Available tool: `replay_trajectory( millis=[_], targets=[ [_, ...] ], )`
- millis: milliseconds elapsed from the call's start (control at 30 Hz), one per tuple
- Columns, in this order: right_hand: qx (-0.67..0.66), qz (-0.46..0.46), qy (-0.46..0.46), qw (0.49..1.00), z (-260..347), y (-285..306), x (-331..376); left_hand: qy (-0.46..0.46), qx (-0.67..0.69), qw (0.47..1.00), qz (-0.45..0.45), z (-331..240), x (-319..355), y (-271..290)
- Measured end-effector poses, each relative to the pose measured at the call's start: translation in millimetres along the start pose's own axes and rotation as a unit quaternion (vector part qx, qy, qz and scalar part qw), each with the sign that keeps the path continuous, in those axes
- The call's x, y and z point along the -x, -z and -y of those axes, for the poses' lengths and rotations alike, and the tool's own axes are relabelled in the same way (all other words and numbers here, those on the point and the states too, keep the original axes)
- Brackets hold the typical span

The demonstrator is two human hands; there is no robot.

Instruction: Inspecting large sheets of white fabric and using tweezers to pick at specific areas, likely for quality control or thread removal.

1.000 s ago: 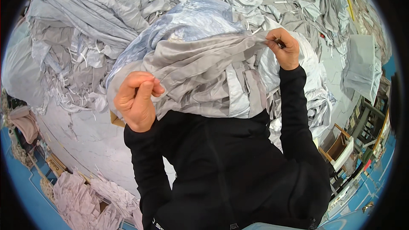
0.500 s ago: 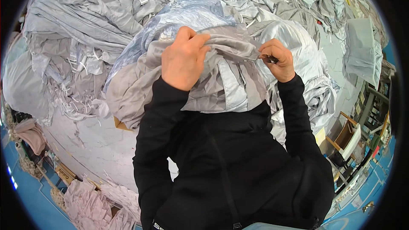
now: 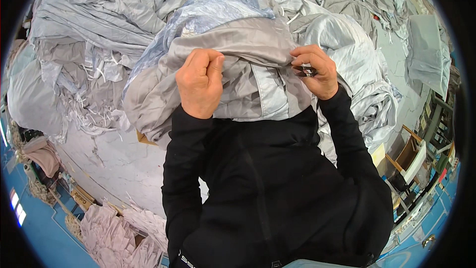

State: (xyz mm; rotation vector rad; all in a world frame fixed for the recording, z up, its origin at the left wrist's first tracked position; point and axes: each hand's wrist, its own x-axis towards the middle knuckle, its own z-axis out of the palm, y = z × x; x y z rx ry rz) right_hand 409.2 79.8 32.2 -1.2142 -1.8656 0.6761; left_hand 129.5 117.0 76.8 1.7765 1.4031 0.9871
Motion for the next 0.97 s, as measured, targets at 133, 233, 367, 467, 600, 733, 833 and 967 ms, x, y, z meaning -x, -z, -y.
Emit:
replay_trajectory(
  millis=[133,233,367,467,600,733,833,967],
  targets=[
    [-0.1,-0.016,-0.057,0.993,15,-16,-2,0.026,0.034,0.999,-0.027,-1,5,-6],
    [-0.072,-0.011,-0.075,0.995,25,-34,-19,-0.034,0.014,0.999,-0.021,3,5,-14],
    [-0.132,-0.01,-0.14,0.981,26,-52,-24,-0.057,-0.024,0.998,-0.024,3,7,-21],
    [-0.119,-0.02,-0.115,0.986,22,-61,-22,-0.054,-0.116,0.992,-0.005,5,10,-22],
    [-0.053,-0.007,-0.105,0.993,19,-58,-13,-0.108,-0.129,0.986,0.002,6,12,-18],
    [-0.032,0.002,-0.09,0.995,18,-51,-3,0.005,0.009,0.996,0.089,-9,13,-1],
    [-0.08,0.021,-0.106,0.991,25,-46,2,0.014,0.037,0.99,0.138,-14,18,9],
    [-0.071,0.04,-0.109,0.991,26,-38,9,-0.032,0.025,0.992,0.118,-17,31,3]
  ],
)
